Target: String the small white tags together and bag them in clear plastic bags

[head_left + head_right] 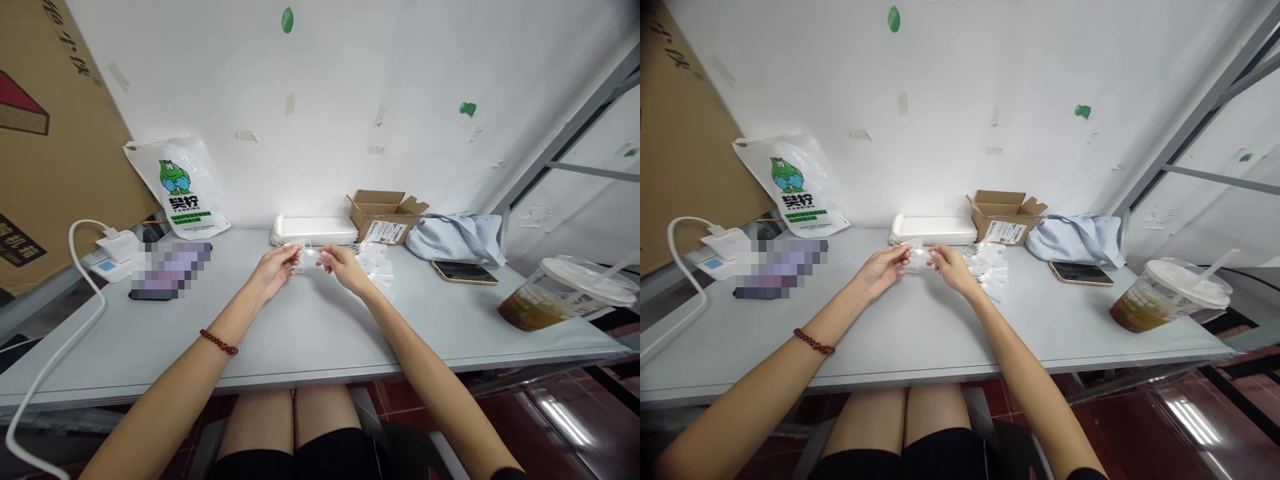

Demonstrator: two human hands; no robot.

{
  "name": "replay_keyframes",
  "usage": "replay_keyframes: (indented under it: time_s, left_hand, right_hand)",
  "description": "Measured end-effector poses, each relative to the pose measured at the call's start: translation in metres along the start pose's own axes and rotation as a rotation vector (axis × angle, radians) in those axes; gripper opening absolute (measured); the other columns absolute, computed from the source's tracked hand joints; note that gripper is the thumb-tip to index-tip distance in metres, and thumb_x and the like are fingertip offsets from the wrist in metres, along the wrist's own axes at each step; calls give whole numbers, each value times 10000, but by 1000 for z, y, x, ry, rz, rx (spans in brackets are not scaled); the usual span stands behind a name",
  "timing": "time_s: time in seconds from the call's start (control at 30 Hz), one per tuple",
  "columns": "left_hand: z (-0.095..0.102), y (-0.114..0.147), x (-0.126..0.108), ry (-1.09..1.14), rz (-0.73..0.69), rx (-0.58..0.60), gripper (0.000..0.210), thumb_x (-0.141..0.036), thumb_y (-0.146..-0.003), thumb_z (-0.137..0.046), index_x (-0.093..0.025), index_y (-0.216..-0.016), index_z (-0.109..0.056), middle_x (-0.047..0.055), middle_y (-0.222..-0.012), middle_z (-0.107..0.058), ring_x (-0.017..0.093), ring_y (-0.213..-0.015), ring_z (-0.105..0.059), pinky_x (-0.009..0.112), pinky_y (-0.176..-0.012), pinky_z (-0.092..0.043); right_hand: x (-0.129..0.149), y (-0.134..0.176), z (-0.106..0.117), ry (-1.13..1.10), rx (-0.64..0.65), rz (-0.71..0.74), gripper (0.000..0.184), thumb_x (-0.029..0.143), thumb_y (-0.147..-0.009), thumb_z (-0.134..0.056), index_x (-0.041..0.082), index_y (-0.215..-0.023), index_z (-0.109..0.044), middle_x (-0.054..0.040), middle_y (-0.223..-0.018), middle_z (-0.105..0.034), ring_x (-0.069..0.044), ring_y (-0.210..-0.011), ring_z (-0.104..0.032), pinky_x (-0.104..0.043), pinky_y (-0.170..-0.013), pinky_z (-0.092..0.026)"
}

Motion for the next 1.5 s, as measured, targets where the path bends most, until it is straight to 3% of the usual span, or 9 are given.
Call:
replay_keyframes:
  time_s: [0.33,0.53,1.17,1.33,1.5]
  left_hand:
    - [4,-6,5,1,12,-21,172,-219,-688,-738,-112,-814,-692,12,-723,-590,71,-619,-546,175,-471,-387]
    - [6,-6,9,42,50,-44,105,-197,-734,-695,-120,-806,-686,7,-720,-597,68,-625,-559,173,-484,-399]
    - [-5,-1,6,82,79,32,108,-194,-742,-686,-117,-817,-670,-5,-691,-578,58,-588,-535,174,-473,-397]
    - [-2,-1,1,27,14,17,173,-236,-690,-734,-126,-813,-683,-5,-668,-571,63,-582,-515,181,-484,-380]
    - [2,2,-13,-131,-147,-45,260,-308,-621,-780,-126,-793,-707,3,-660,-568,73,-578,-483,207,-496,-353]
  right_hand:
    - [-7,-2,4,15,-93,14,243,328,-859,-420,150,-938,-564,-28,-748,-631,-109,-597,-492,-246,-586,-407]
    - [-4,-1,1,13,-69,21,237,323,-856,-422,148,-927,-565,-24,-747,-625,-107,-599,-492,-247,-596,-407]
    - [-1,-1,4,-26,-95,34,266,380,-844,-442,154,-913,-565,-38,-741,-638,-116,-580,-480,-253,-565,-391]
    - [2,0,5,38,-108,32,282,371,-848,-422,144,-856,-589,-37,-706,-625,-117,-571,-474,-255,-567,-381]
    - [2,1,6,86,-139,10,313,388,-863,-418,148,-826,-615,-21,-643,-601,-119,-553,-472,-250,-552,-373]
Point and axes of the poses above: each hand's wrist, its own y-axis away from the middle knuckle, its own z-axis out of the back of the hand, x = y × z, the point moved 10 cm from there along -y, towards the middle knuckle
